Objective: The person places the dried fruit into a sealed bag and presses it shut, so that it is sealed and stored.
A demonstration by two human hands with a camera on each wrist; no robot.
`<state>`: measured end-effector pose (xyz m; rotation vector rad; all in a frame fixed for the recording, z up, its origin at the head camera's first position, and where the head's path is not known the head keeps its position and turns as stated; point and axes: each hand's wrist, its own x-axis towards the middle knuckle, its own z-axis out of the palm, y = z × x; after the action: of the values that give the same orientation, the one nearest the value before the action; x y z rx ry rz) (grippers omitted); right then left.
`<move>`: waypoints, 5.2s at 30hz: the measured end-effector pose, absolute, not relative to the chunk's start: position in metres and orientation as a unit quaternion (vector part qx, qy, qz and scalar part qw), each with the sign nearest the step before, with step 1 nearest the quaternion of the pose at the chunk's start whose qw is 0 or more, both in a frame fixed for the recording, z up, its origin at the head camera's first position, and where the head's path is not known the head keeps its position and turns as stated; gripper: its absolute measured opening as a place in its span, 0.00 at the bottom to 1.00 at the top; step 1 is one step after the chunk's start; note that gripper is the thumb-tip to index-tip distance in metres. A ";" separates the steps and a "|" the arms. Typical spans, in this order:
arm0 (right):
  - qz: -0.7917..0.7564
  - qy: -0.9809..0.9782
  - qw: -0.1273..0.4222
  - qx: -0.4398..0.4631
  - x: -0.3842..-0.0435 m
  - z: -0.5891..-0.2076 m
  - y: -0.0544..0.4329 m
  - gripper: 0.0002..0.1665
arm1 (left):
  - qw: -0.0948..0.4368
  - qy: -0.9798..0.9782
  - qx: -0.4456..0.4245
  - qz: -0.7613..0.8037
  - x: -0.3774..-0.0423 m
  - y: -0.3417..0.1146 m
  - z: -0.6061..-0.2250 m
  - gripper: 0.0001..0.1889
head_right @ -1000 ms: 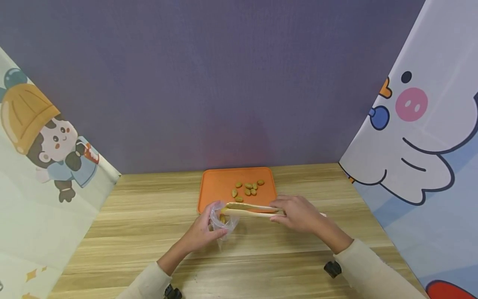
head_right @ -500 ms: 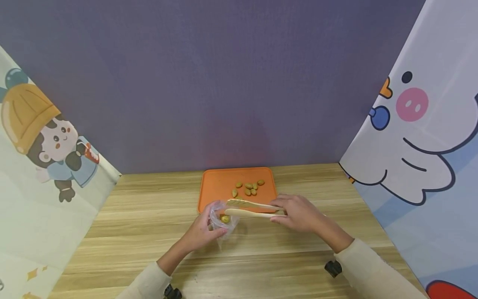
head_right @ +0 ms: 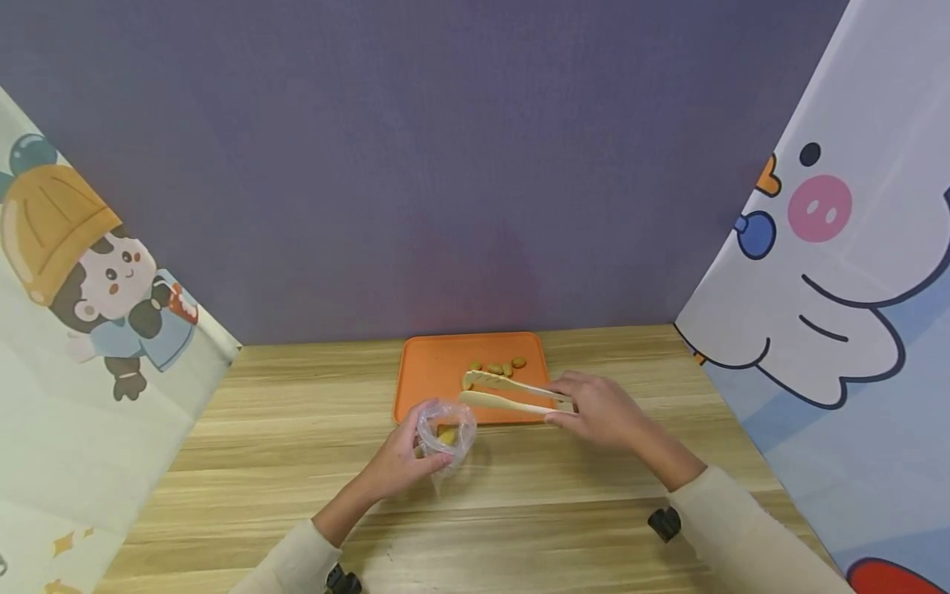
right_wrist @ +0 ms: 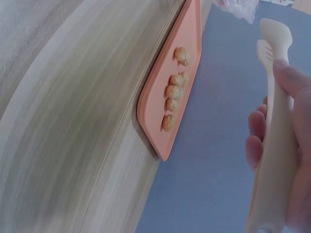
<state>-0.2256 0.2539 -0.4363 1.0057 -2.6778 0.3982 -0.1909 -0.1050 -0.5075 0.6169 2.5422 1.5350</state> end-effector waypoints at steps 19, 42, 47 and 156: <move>0.103 -0.942 0.107 0.302 -0.251 -0.457 0.264 0.29 | 0.055 0.836 0.201 0.507 -0.190 -0.107 -0.506 0.49; 0.105 -0.948 0.064 0.293 -0.269 -0.493 0.251 0.26 | 0.048 0.834 0.210 0.507 -0.188 -0.106 -0.507 0.49; 0.101 -0.945 0.066 0.304 -0.269 -0.496 0.251 0.24 | 0.047 0.835 0.212 0.506 -0.189 -0.107 -0.507 0.48; 0.101 -0.939 0.103 0.312 -0.252 -0.444 0.262 0.25 | 0.052 0.834 0.198 0.512 -0.190 -0.104 -0.505 0.47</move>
<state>-0.2518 0.2620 -0.4440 0.9195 -2.7705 0.2978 -0.1904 -0.1042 -0.5048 0.6031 2.5375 1.5567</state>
